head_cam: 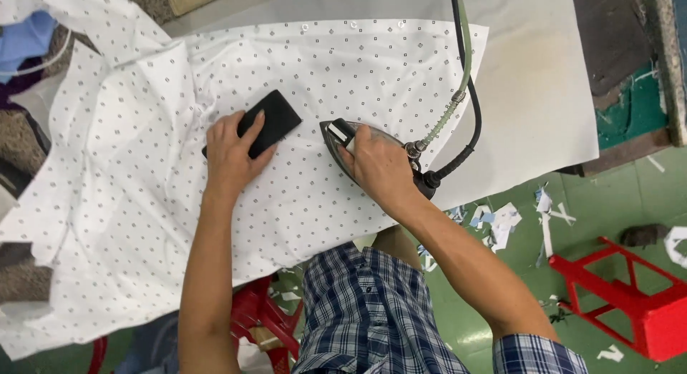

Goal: The person irons a white patterned shirt on a table using a steam iron and a black pressing block. They repeatedly smooth the fabric, lift and reposition the shirt, and iron different sections including the sleeves and body.

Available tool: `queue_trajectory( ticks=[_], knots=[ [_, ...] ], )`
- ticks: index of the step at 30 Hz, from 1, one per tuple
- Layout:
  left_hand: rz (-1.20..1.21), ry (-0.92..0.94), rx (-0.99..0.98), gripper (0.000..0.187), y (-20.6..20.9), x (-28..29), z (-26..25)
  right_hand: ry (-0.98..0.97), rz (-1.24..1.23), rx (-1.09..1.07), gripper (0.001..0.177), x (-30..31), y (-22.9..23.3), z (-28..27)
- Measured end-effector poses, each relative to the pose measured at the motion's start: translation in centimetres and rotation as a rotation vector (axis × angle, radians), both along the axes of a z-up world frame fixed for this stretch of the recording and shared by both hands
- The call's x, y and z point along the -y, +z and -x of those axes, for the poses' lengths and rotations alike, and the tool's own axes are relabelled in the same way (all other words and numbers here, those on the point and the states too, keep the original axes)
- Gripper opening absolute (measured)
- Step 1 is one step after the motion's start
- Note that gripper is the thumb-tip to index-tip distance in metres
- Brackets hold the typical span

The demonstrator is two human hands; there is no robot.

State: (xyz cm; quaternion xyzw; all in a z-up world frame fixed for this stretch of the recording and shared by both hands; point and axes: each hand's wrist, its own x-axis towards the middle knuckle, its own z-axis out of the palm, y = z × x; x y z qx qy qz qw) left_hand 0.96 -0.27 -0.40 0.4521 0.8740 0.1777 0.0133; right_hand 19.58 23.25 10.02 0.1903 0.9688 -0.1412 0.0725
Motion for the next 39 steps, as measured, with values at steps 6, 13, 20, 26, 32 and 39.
queue_trajectory(
  ticks=[6,13,20,26,32,39],
  knots=[
    [-0.069,0.133,0.119,0.060,1.5,-1.4,-1.7,0.100,0.028,0.013,0.032,-2.4,0.6,-2.4],
    [-0.119,0.173,0.125,0.054,0.6,-1.2,-1.8,0.062,0.040,0.051,0.034,-2.3,1.4,-2.4],
    [-0.094,0.181,0.099,0.041,-0.4,-1.0,-1.4,0.047,0.048,0.100,0.039,-2.1,0.8,-2.5],
    [-0.063,0.176,0.115,0.041,-0.3,-0.7,-1.4,0.026,0.047,0.136,0.044,-2.5,0.6,-2.6],
    [-0.055,0.167,0.127,0.043,0.0,-0.7,-1.4,0.036,0.031,0.139,0.044,-3.3,0.3,-3.4],
    [-0.096,0.159,0.100,0.048,-0.2,-0.8,-1.6,0.060,0.034,0.169,0.043,-4.5,0.0,-4.9]
  ],
)
